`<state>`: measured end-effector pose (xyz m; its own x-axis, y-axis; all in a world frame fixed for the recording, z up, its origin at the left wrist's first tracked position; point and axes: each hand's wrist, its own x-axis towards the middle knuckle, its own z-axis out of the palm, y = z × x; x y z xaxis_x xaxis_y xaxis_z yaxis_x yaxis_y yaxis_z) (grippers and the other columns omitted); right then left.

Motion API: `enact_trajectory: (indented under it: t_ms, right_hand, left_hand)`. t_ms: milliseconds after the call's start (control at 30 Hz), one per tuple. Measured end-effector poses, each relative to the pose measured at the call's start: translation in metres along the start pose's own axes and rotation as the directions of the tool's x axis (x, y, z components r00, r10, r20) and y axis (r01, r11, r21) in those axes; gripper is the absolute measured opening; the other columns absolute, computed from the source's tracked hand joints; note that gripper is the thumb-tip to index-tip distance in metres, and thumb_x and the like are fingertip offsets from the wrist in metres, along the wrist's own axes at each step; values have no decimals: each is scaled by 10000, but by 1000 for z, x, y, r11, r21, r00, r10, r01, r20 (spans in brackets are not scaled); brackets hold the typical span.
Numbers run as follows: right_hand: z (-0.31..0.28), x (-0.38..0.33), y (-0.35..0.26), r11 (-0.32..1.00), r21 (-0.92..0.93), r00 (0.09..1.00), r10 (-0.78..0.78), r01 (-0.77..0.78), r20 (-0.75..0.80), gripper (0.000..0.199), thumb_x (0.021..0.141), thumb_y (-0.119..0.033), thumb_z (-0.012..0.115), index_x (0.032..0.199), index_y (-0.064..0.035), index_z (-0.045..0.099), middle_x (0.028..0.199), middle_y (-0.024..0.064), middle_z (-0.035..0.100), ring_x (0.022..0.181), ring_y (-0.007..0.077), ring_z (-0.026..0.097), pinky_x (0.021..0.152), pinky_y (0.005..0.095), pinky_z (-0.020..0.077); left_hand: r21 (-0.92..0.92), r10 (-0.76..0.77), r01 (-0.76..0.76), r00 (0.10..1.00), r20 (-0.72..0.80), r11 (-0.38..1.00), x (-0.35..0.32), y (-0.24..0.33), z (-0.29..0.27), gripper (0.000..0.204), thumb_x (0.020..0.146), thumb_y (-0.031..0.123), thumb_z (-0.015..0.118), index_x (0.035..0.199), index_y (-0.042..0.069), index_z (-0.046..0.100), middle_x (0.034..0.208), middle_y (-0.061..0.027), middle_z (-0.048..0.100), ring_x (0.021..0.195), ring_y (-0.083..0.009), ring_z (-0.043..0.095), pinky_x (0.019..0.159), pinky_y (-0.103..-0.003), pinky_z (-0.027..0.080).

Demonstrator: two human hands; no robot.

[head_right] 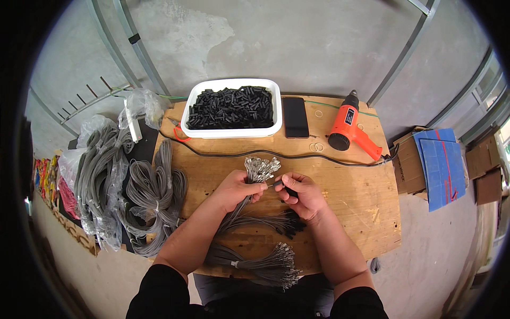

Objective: Slide heat shrink tubing onto the terminal ends of pre-cut wire bundles.

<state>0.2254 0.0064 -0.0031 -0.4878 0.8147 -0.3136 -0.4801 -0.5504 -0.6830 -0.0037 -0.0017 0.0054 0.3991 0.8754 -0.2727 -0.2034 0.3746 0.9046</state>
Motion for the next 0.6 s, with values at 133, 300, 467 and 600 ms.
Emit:
enact_trajectory:
  t_ms: [133,300,467,600]
  right_hand:
    - [4,-2,-2,1000,14,1000,12,-12,4,210,974,-194,654,1039,5,637,870,96,687,632,109,529,476,182,359]
    - [2,-1,2,999,-40,1000,-5,6,16,214,972,-203,660,1032,1,639,887,105,696,634,114,538,480,193,365]
    - [-1,-4,-7,997,-73,999,16,-19,-30,240,969,-244,668,991,-6,648,848,91,679,612,116,542,454,191,349]
    - [-9,-5,-21,996,-38,988,-85,81,-126,299,980,-304,648,938,-8,658,799,75,650,591,112,541,428,189,337]
  left_hand:
    - [18,-2,2,1000,-11,1000,-1,0,-2,157,878,140,738,868,5,660,739,-29,628,636,-105,570,571,-263,450]
    - [7,6,-6,1000,-15,1000,-1,-1,0,155,878,139,736,879,2,662,743,-32,632,636,-107,572,571,-264,450]
    - [44,-19,18,999,26,999,1,-4,-4,167,879,145,746,909,0,669,778,-36,641,676,-116,592,605,-271,473]
    - [39,14,-21,985,172,999,-2,1,7,212,888,154,748,998,-19,695,838,-48,664,739,-126,610,674,-288,498]
